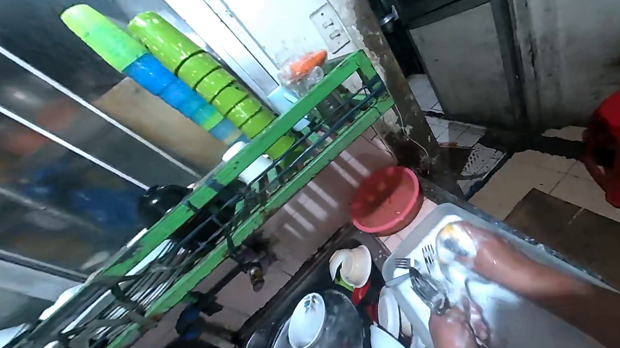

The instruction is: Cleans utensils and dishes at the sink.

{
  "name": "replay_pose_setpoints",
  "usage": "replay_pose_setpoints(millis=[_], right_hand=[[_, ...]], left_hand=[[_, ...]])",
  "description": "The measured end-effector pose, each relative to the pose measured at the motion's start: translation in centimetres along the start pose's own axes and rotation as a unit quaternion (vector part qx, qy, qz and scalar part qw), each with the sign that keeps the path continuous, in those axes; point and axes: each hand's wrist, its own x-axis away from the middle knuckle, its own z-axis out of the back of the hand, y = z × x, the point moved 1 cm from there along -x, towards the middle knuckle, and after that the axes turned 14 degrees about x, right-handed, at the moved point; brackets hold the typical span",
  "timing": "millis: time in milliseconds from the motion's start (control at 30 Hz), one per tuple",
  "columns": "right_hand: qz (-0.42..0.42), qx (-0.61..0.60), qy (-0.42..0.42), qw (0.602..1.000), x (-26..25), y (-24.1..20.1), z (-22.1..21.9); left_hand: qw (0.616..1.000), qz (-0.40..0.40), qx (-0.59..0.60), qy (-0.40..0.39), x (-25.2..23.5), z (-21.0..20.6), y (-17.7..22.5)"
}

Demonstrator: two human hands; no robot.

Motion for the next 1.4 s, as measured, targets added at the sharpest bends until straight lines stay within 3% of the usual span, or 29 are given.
replay_pose_setpoints(millis=[100,167,233,267,367,467,533,633,733,800,867,967,1100,1167,1267,1333,1400], right_hand=[[-0.011,-0.109,0.092,0.990,-3.0,0.7,1.2],[-0.003,-0.133,0.032,0.991,-2.8,0.4,1.4],[0.026,-0.076,-0.056,0.995,-1.3,-0.6,1.8],[0.039,-0.052,-0.061,0.996,-0.7,-1.2,2.3],[0.042,-0.073,0.071,0.994,-0.5,-1.0,4.1],[-0.041,-0.190,0.159,0.968,-1.1,-0.7,5.4],[-0.088,-0.222,0.103,0.966,-0.1,-1.3,3.8],[-0.032,-0.203,-0.013,0.979,1.6,-2.5,0.7],[-0.007,-0.128,-0.045,0.991,1.1,-2.0,1.8],[0.001,-0.059,-0.130,0.990,0.9,-1.4,3.3],[0.049,0.000,-0.244,0.968,1.6,-1.5,3.1],[0.167,0.045,-0.335,0.926,3.3,-1.9,-0.5],[0.201,0.028,-0.440,0.875,3.5,0.6,-2.8],[0.183,0.014,-0.403,0.896,3.1,2.3,-1.7],[0.054,-0.125,-0.243,0.960,3.2,0.4,2.9],[0.014,-0.191,-0.141,0.971,2.5,-1.0,3.7],[-0.017,-0.165,-0.073,0.984,1.5,-1.4,3.5]], left_hand=[[0.998,0.016,0.065,-0.015,0.2,0.3,0.2],[0.995,0.025,0.092,-0.039,0.8,0.4,0.9],[0.992,0.026,0.097,-0.077,1.2,0.2,1.3],[0.992,0.025,0.089,-0.091,1.3,0.3,1.3],[0.994,0.021,0.058,-0.089,1.6,0.9,1.3],[0.998,-0.004,0.024,-0.054,1.2,0.9,0.9],[0.999,-0.023,0.021,-0.029,0.9,0.2,0.9],[0.998,-0.042,0.023,-0.034,0.5,-0.1,1.0],[0.994,-0.060,0.066,-0.061,0.0,1.2,0.7],[0.988,-0.090,0.105,-0.075,-0.4,2.1,1.4],[0.981,-0.094,0.144,-0.088,-0.5,2.0,2.4],[0.980,-0.044,0.135,-0.141,-0.5,1.8,3.1],[0.975,-0.028,0.201,-0.088,-1.7,2.2,3.6],[0.973,-0.032,0.218,-0.066,-2.5,3.0,3.9],[0.992,-0.001,0.117,-0.046,-1.6,2.1,3.6],[0.995,0.040,0.047,-0.076,-0.4,0.8,2.8],[0.994,0.054,0.017,-0.095,0.4,-0.3,2.3]])
